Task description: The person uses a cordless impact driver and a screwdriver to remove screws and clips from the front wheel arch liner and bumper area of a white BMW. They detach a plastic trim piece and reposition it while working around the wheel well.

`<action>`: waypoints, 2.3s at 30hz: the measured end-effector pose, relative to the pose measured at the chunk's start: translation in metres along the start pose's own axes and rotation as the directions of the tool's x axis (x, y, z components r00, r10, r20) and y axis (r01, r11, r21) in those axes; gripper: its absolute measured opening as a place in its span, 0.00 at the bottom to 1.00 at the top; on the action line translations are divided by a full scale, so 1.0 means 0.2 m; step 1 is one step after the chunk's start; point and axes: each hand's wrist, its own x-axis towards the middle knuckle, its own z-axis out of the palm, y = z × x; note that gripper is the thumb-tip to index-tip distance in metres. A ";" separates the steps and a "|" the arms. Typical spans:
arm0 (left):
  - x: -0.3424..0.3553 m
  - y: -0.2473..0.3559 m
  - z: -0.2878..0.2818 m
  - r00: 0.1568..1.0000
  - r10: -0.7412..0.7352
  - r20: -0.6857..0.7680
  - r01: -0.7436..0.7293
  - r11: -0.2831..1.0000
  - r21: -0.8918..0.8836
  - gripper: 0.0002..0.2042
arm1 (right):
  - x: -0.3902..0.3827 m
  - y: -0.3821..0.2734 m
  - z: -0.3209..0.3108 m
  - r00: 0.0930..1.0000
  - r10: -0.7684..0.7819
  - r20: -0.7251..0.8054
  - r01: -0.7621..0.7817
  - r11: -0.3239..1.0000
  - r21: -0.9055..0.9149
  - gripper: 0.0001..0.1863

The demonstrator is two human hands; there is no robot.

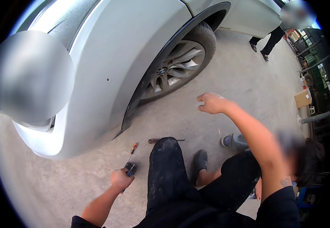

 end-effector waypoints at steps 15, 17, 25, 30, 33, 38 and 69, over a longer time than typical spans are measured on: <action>0.03 0.00 0.13 0.991 -0.086 -0.107 0.092 0.994 0.054 0.11 | 1.04 -0.56 0.58 0.803 -0.353 0.480 0.431 0.900 -0.060 0.24; 0.05 0.01 0.12 0.989 -0.088 -0.122 0.095 0.994 0.051 0.11 | 1.11 -0.60 0.60 0.786 -0.411 0.463 0.483 0.874 -0.043 0.23; 0.04 0.11 0.16 0.922 -0.291 -0.256 0.254 0.953 -0.167 0.11 | 1.31 -0.90 0.83 0.632 -0.600 0.491 0.724 0.682 -0.099 0.18; 0.06 0.12 0.26 0.731 -0.619 -0.285 0.348 0.699 -0.625 0.12 | 1.15 -0.98 1.24 0.596 -0.718 0.359 0.694 0.686 0.218 0.17; 0.05 0.22 0.38 0.601 -0.736 -0.313 0.409 0.619 -0.671 0.13 | 0.88 -0.91 1.31 0.501 -0.735 0.456 0.701 0.654 0.285 0.17; 0.12 0.53 0.31 0.496 -0.819 -0.289 0.592 0.562 -0.577 0.16 | 0.88 -0.76 1.26 0.342 -0.705 0.622 0.830 0.537 0.152 0.21; 0.56 0.19 0.40 0.678 -0.733 -0.062 -0.319 -0.217 -0.923 0.07 | 0.56 -0.97 1.79 0.492 -0.791 0.364 0.554 0.607 0.570 0.37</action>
